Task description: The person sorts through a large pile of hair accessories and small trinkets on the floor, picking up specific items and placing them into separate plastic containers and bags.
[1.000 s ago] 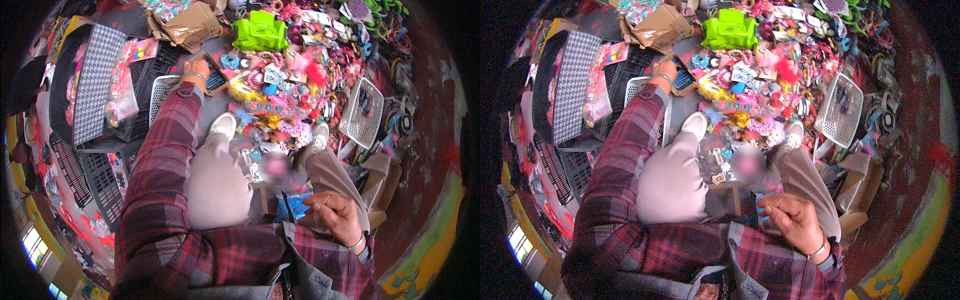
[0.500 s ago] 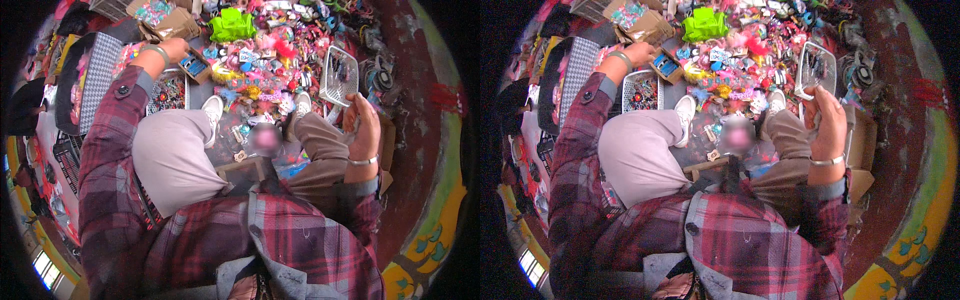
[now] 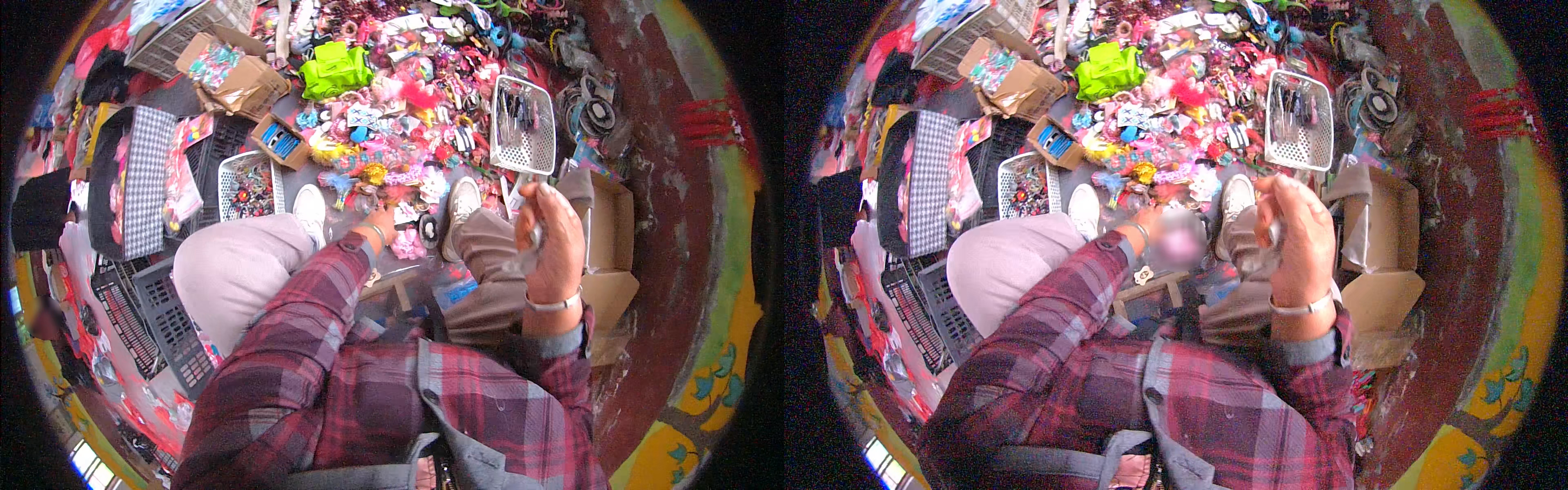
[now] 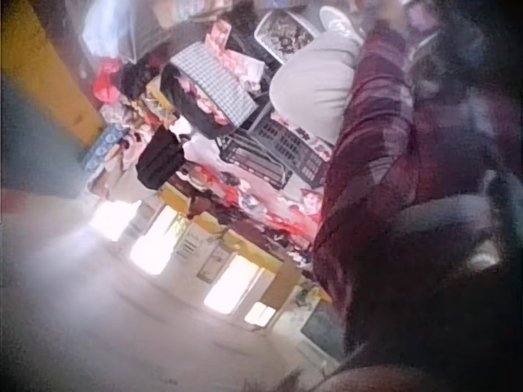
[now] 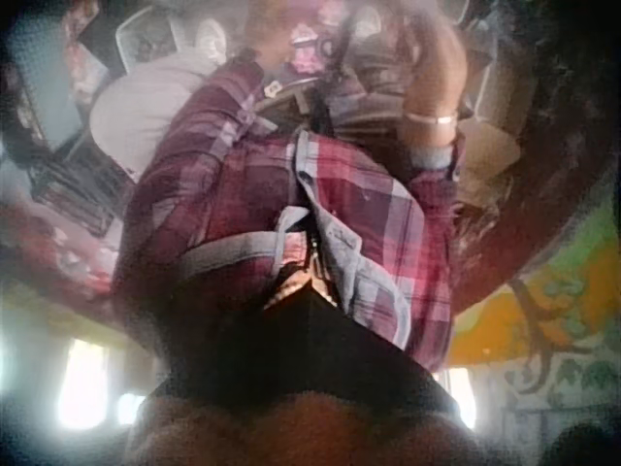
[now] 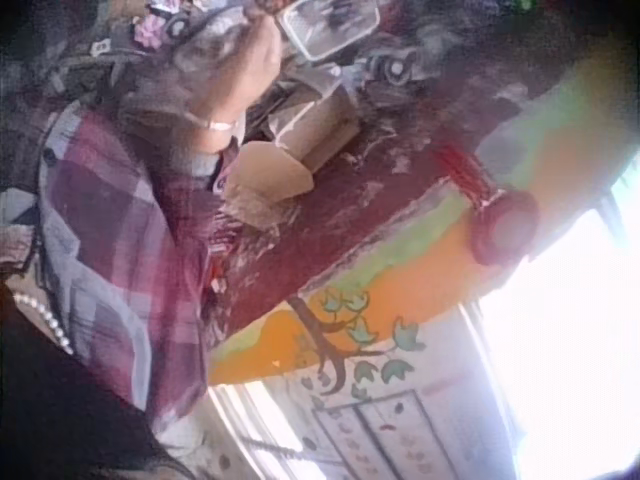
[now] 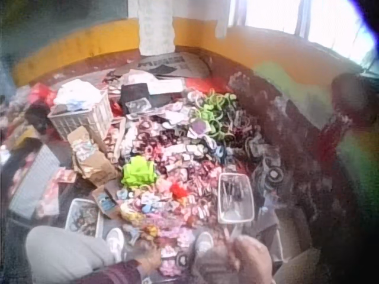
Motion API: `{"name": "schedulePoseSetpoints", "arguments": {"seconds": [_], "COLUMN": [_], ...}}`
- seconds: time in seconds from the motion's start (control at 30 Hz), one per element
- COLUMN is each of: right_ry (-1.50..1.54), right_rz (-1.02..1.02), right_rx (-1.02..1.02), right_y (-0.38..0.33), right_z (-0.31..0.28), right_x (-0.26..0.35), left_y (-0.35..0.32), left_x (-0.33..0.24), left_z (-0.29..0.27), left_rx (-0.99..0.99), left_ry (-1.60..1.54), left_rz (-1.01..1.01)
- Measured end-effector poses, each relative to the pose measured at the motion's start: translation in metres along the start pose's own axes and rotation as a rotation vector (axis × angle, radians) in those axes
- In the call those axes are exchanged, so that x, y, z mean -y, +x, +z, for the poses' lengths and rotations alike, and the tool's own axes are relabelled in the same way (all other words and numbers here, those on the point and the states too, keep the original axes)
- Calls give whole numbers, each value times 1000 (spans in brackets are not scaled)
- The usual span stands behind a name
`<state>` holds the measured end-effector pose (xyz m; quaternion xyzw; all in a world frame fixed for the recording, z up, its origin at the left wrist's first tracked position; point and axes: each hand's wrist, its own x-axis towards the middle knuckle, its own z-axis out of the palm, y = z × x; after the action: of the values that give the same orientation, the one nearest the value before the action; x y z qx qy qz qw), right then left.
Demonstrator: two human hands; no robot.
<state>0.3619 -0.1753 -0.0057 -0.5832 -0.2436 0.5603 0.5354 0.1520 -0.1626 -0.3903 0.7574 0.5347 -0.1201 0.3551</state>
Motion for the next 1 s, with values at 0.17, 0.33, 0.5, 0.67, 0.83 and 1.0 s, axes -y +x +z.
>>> {"name": "schedulePoseSetpoints", "arguments": {"seconds": [0.17,0.33,0.5,0.67,0.83,1.0], "right_ry": [-74,-116,-191,-221,-218,-251], "right_rz": [99,123,77,58,60,95], "right_rx": [-42,-56,-69,-55,-36,11], "right_y": [8,13,15,13,7,7], "right_z": [-6,-2,0,-1,11,19], "right_x": [2,2,-2,-2,-2,-3], "left_y": [23,77,114,96,20,-35], "left_x": [11,6,-5,31,83,118], "left_z": [42,-16,-68,-100,-86,44], "left_rx": [-154,-141,60,-103,-623,81], "left_ry": [-98,-704,-1452,-1107,-408,-215], "left_rz": [-25,-59,53,148,-481,-440]}}
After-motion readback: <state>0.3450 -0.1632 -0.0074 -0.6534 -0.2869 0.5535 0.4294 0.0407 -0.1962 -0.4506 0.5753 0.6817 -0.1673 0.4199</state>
